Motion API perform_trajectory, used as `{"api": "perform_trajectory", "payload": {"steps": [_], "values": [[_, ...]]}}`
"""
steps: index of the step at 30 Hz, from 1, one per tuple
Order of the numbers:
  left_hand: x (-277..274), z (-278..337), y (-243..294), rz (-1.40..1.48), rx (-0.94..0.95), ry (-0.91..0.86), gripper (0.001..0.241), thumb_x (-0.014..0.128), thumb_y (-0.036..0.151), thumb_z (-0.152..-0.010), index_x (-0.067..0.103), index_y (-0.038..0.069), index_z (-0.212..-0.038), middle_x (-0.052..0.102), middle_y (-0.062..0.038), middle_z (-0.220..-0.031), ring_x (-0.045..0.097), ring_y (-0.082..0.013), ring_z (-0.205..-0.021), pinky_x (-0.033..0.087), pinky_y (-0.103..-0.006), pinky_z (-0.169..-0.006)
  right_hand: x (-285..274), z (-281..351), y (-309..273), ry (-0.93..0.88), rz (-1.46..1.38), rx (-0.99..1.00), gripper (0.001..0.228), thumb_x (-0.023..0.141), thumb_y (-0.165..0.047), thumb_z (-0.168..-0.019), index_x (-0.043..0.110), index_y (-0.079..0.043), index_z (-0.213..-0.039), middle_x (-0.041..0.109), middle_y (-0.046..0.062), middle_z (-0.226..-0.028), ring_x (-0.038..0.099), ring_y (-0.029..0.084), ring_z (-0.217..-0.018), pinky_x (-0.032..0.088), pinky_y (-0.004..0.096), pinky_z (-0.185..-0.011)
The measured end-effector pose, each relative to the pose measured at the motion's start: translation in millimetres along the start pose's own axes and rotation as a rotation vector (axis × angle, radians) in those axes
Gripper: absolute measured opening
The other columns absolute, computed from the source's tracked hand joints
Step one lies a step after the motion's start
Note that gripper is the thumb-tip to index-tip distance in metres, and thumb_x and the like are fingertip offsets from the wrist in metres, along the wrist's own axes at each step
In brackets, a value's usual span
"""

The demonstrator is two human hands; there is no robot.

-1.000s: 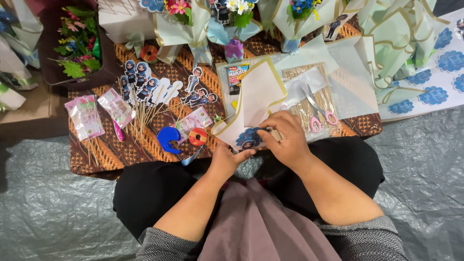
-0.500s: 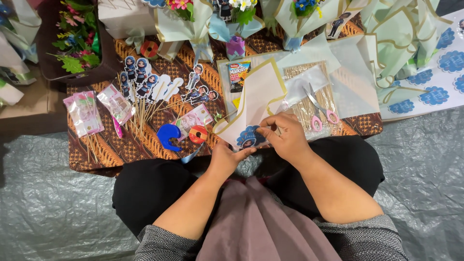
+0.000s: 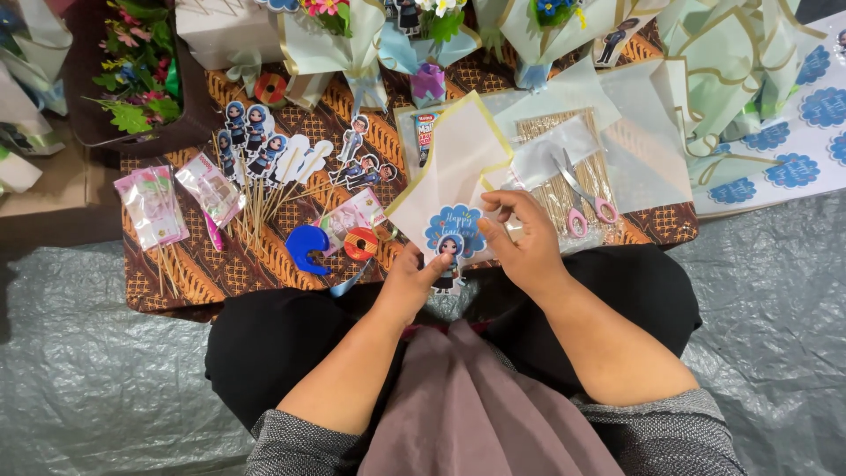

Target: Assembling small gift bouquets using snacks, decorative cutouts, and wrapping paper

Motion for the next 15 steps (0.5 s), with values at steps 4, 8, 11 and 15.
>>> {"api": "perform_trajectory", "payload": {"steps": [4,8,11,15], "values": [[-10.5,-8.2,-24.9,0.054,0.063,0.028,0.039,0.077,0.01,-0.09,0.06,-0.002,-0.124,0.071,-0.012,-0.109,0.063,-0.018,-0.102,0.054,-0.0398,-0.095,-1.6,2.0,3.0,0.048,-0.018,0.002,0.031,0.076,-0.021,-0.095,0.069,-0.01,-0.122,0.066,0.003,-0.104,0.06,0.014,-0.085,0.043,0.028,-0.082],[-19.1,-16.1,-34.0,0.104,0.196,0.049,0.043,0.078,0.006,-0.09,0.059,-0.004,-0.127,0.069,-0.014,-0.115,0.061,-0.0177,-0.108,0.052,-0.0415,-0.099,7.9,7.8,10.5,0.033,-0.148,0.03,0.057,0.075,-0.028,-0.096,0.048,-0.008,-0.142,0.051,0.005,-0.123,0.05,0.015,-0.103,0.039,0.03,-0.091],[-22.9,-17.8,-27.1,0.092,0.272,0.027,0.049,0.083,0.004,-0.083,0.061,-0.003,-0.127,0.07,-0.014,-0.114,0.062,-0.0166,-0.107,0.053,-0.0409,-0.099,12.6,8.7,13.0,-0.003,-0.264,0.029,0.065,0.07,-0.034,-0.098,0.037,-0.008,-0.148,0.044,0.005,-0.13,0.043,0.015,-0.111,0.036,0.032,-0.096],[-31.2,-16.6,-23.1,0.08,0.299,0.068,0.06,0.093,-0.009,-0.063,0.068,-0.005,-0.118,0.074,-0.011,-0.102,0.067,-0.0153,-0.092,0.059,-0.0376,-0.091,12.1,6.9,14.9,-0.022,-0.336,-0.018,0.063,0.061,-0.037,-0.102,0.032,-0.007,-0.149,0.042,0.008,-0.133,0.043,0.015,-0.112,0.036,0.031,-0.098]]}}
Point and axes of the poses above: each hand's wrist, its own z-axis away from the middle knuckle, its own x-axis out of the palm, y = z × x, the point moved 2 cm from there along -z, towards the middle knuckle
